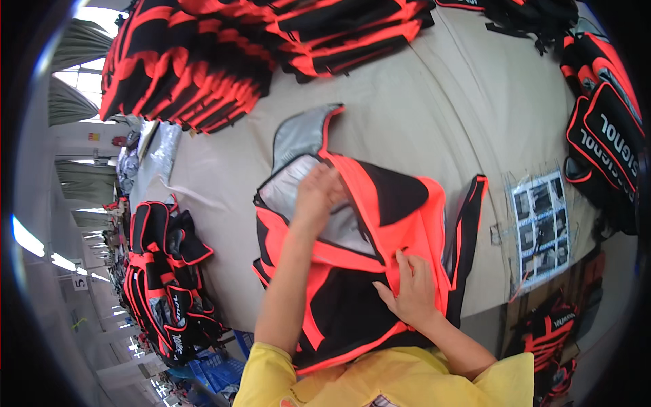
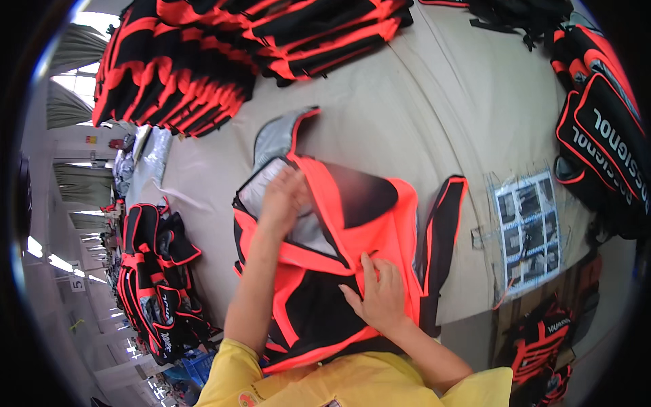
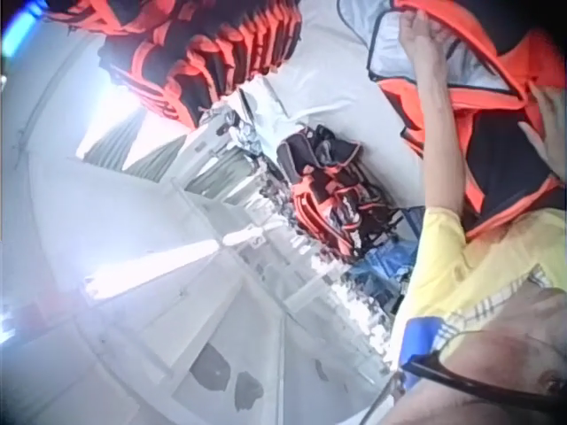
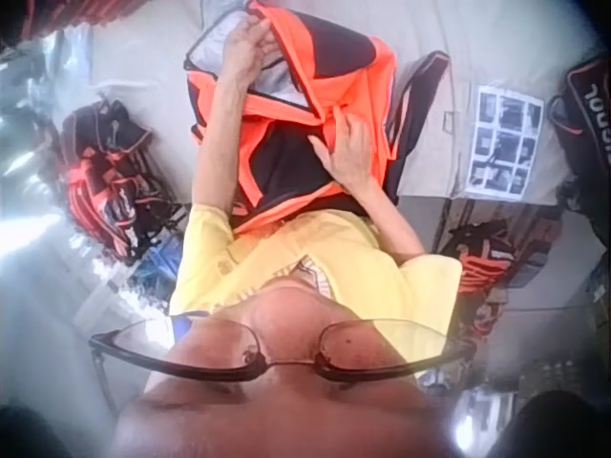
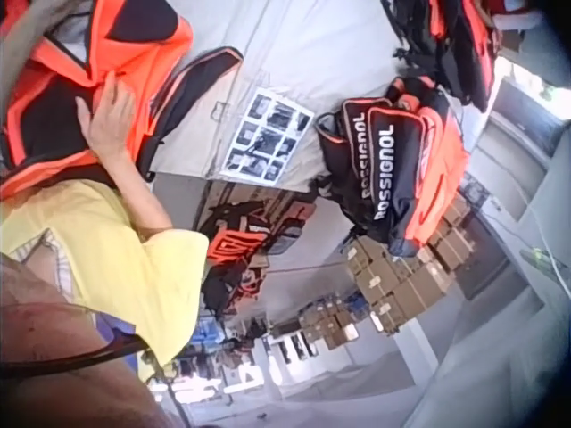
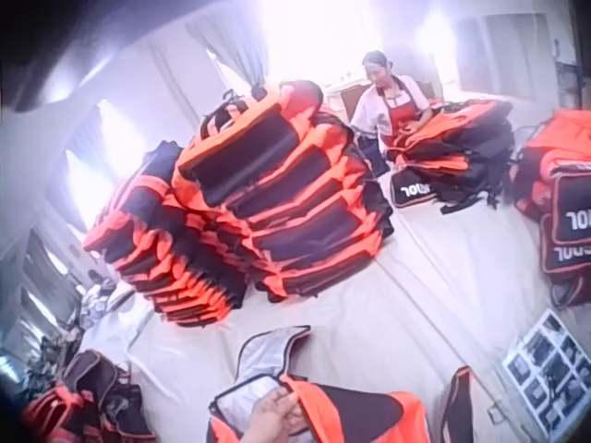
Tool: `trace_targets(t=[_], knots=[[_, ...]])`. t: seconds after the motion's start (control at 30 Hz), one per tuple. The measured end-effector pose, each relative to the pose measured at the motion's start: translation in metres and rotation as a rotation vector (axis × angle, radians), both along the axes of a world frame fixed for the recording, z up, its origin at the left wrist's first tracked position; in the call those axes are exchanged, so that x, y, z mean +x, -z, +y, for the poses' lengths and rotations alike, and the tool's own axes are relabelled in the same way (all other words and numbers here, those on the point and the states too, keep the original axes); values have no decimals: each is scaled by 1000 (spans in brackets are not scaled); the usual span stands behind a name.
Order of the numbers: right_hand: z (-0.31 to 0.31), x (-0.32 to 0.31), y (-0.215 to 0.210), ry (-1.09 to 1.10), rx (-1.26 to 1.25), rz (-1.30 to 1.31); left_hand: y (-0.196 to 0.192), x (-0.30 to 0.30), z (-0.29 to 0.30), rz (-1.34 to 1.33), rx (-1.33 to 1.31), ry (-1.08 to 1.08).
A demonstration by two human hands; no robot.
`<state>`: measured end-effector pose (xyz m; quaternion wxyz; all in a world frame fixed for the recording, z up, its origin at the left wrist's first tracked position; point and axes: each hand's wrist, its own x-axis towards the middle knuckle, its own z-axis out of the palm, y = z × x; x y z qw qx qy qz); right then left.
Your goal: Checking and assembling components of sports backpacks on a factory production line.
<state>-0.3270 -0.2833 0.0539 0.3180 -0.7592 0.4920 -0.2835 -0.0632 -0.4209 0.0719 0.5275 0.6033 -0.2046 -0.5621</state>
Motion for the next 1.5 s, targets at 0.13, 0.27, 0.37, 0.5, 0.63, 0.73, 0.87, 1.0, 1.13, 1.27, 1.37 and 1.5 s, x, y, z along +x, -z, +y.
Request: trace_targets(t=[0.13,0.27,0.37,0.5,0.63,0.73,0.87,1.0,1.13,1.27,1.37,1.5], knots=[[13,-14,23,-74,-81,-25,9,31,-19,7,44,29],[2,-10,35,-49,-49,-25,-14,-7,-25,-265,128,38],[0,-11,42,-17,-41,-31,-27,-16,6,-716,8,331],[4,-12,47,-26,-1,-63,-47,-20,50,-1149,-78,628],[7,-17,47,-24,-7,-65,-29,-17,54,-1104,53,444],[6,-19,45,-21,-14,-40,-10,-7,47,-1229,-82,375],[6,-13,48,-13,-60,-72,-26,3,45,-1831,-308,220],[-1,-10,55,23,-29,-128,-33,17,86,-1802,-325,239],[0,-8,50,26,-19,-163,-12,64,200,-1334,72,-86],[-2,-8,58,13,-10,-163,-11,68,280,-886,286,-546],[-3,-9,59,-10,14,-132,-26,10,279,-1070,260,-713],[-3,-4,61,-39,-22,-112,29,-64,281,-1589,-173,310]])
